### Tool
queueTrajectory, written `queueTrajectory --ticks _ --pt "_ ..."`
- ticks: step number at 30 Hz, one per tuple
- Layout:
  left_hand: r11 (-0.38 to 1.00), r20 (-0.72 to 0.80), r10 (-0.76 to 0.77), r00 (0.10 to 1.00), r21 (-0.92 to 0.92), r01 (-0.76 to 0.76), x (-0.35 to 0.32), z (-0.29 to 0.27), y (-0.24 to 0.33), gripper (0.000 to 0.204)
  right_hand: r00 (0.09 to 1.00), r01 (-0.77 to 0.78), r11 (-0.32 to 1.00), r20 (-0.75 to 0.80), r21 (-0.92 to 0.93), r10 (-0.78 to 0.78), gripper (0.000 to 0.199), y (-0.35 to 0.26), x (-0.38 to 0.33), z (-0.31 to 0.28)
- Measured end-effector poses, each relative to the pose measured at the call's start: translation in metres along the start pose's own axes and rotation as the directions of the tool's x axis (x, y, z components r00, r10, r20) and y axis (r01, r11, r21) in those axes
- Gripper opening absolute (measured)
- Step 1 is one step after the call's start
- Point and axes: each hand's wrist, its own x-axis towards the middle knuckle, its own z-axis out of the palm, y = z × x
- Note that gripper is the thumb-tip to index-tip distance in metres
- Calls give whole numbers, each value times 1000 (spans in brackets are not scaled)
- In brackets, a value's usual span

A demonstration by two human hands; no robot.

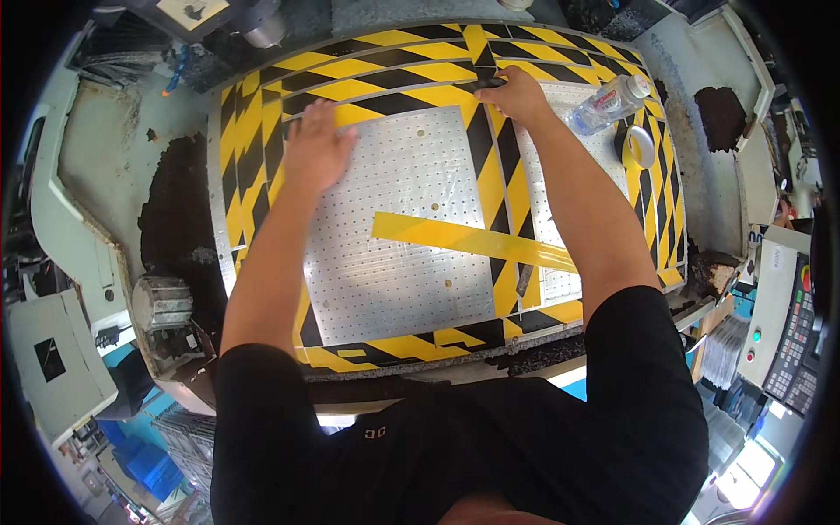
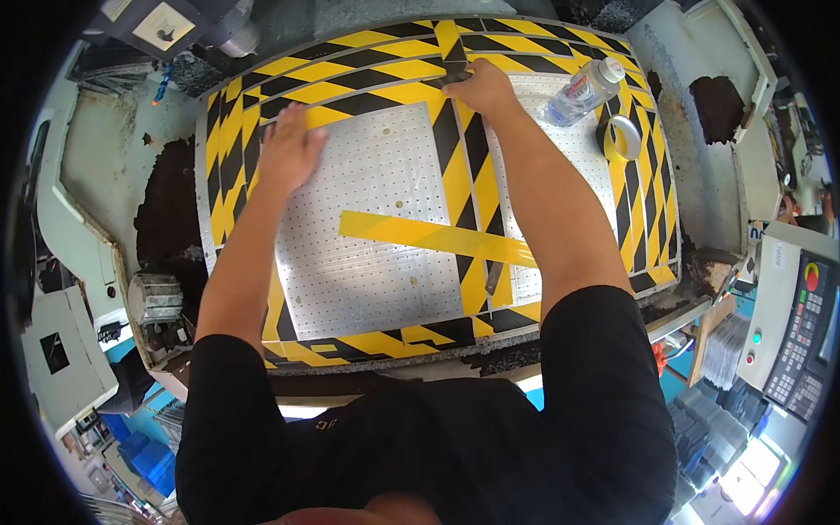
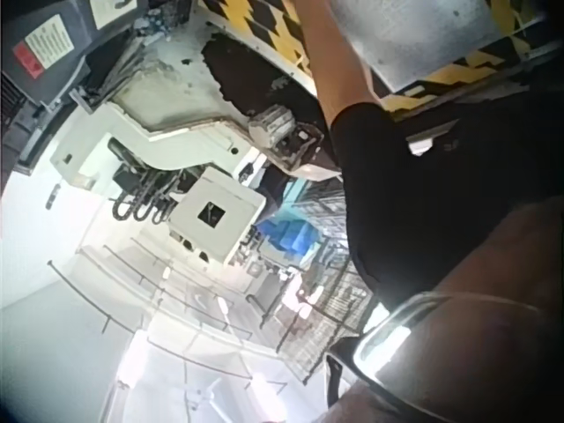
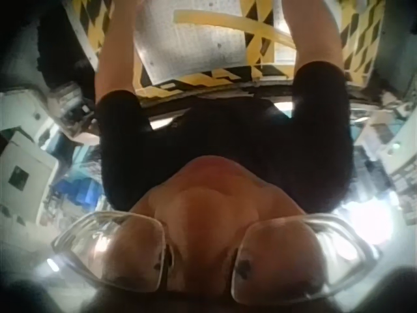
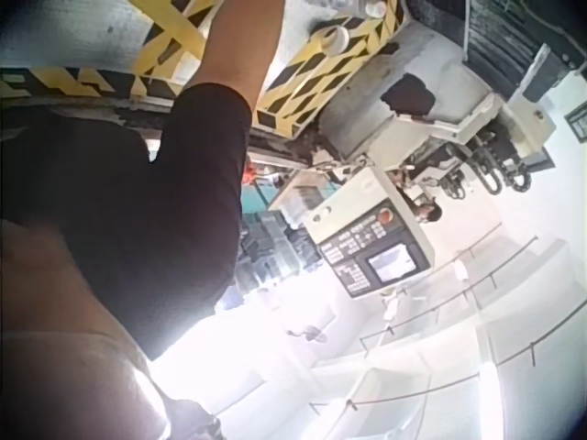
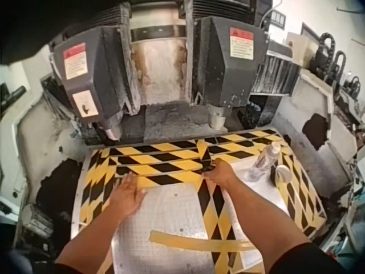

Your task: The person sprays the work surface with a nozzle, wipes it with a cloth, and places a panel on it. They use a blade to remove old tape, apply new tape from a roll, and trim the edges before placing the panel back down for final adjustments.

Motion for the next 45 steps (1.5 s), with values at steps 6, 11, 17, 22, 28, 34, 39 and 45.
queueTrajectory --ticks 6,11,17,22,28,34,39,45 --pt "991 21 -103 994 85 101 -23 -7 -42 71 996 86 995 15 41 -87 68 3 1 -2" --pt "973 31 -232 972 27 231 -17 -6 -23 77 996 91 992 -10 -82 -92 66 3 2 -4" --pt "925 172 -359 917 200 324 -9 -16 17 92 951 162 880 -167 -447 -260 73 -3 -49 -18" --pt "994 174 -106 979 20 104 18 -23 107 95 936 298 819 -18 -490 -351 61 26 -110 -25" --pt "1000 222 10 975 23 -15 58 -19 210 95 908 369 809 -10 -458 -420 59 43 -134 -21" --pt "996 201 71 977 -59 -60 42 -18 174 86 879 407 790 -38 -458 -475 50 59 -176 -25" --pt "986 165 -164 973 39 160 11 -26 63 78 872 430 798 -34 -422 -488 49 71 -211 -39" --pt "919 180 -366 913 227 323 -51 -41 -60 77 884 406 818 -50 -408 -464 49 67 -238 -28"
